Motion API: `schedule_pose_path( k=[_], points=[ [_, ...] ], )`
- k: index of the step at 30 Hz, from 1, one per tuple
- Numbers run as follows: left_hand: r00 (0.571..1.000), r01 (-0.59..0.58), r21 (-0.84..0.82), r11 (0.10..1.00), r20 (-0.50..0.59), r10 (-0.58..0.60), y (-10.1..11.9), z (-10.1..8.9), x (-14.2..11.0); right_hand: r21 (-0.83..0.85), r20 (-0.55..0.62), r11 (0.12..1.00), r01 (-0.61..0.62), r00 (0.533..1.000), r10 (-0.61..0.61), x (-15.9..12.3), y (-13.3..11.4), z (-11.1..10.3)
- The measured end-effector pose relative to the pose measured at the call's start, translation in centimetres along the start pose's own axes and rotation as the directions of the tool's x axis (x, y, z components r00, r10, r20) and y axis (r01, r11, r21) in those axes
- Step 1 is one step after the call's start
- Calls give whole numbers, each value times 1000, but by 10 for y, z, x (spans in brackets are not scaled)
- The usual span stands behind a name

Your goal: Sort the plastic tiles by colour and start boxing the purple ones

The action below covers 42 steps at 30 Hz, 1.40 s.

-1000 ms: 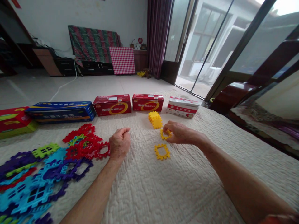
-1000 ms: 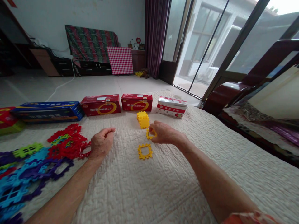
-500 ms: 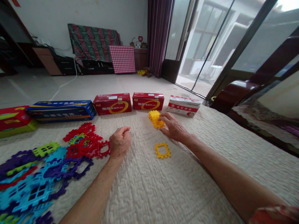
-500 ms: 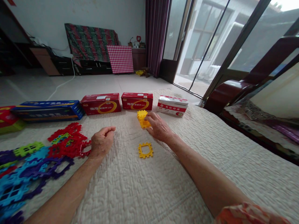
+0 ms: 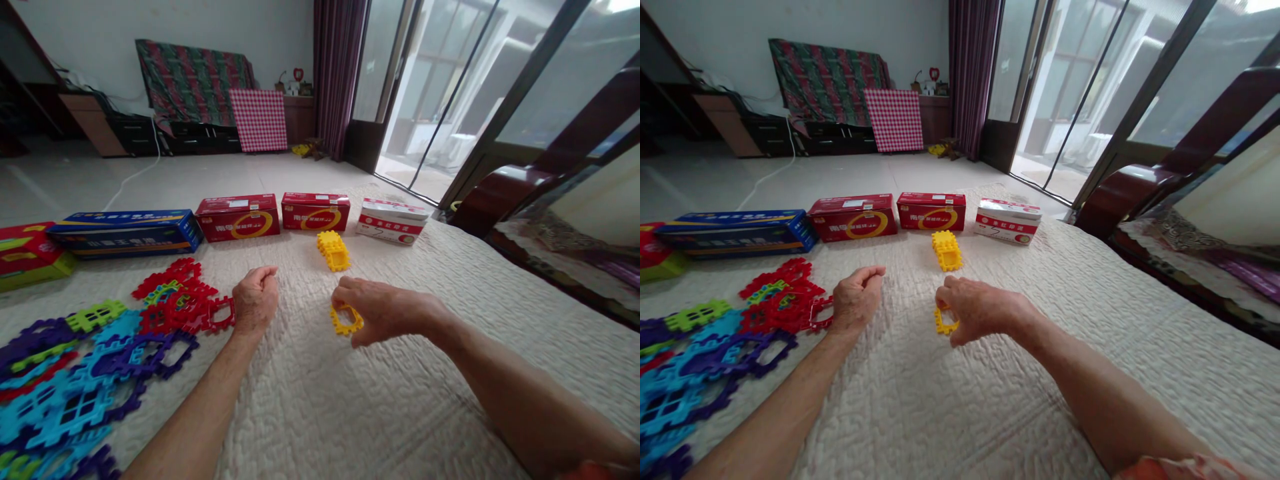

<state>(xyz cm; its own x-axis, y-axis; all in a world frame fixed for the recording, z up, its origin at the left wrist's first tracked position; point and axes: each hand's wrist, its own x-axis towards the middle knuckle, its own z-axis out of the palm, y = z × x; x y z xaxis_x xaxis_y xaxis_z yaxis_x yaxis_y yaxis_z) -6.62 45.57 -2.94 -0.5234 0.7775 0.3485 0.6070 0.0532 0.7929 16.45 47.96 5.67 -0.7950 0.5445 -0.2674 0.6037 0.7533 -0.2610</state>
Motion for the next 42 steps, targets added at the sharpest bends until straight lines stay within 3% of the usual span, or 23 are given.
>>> schedule_pose_path(
  k=[7,11,16,23,25,27,31,33,36,42],
  points=[
    [1000,3,-2,1000,-6,-3,1,0,0,57,-11,996,68,998,-68,-2,11,-12],
    [1000,3,-3,1000,1,-3,1,0,0,12,-15,1000,-11,1000,12,0,26,-17],
    [1000,-7,-13,1000,13,7,-1,1,0,-38,-185,982,-187,967,177,1,35,-10],
    [1000,-14,-11,1000,13,14,-3,2,0,-74,-153,984,-162,977,149,1,20,3],
    [1000,-11,-5,1000,12,11,-3,2,0,-72,-194,990,-124,975,108,6,22,5],
    [1000,-7,2,1000,10,7,-2,1,-1,-69,-319,994,-88,946,61,15,29,7],
    [1000,-5,8,1000,11,5,1,0,-1,-91,-591,994,-67,807,0,34,52,12],
    [1000,-2,3,1000,17,2,1,0,-1,-104,-624,993,-46,781,-29,40,60,16],
    [1000,0,-4,1000,24,0,1,0,-1,-121,-624,992,-26,780,-56,43,68,20],
    [1000,-15,-5,1000,23,15,3,0,-1,-148,-655,987,60,742,-144,41,68,24]
  ],
)
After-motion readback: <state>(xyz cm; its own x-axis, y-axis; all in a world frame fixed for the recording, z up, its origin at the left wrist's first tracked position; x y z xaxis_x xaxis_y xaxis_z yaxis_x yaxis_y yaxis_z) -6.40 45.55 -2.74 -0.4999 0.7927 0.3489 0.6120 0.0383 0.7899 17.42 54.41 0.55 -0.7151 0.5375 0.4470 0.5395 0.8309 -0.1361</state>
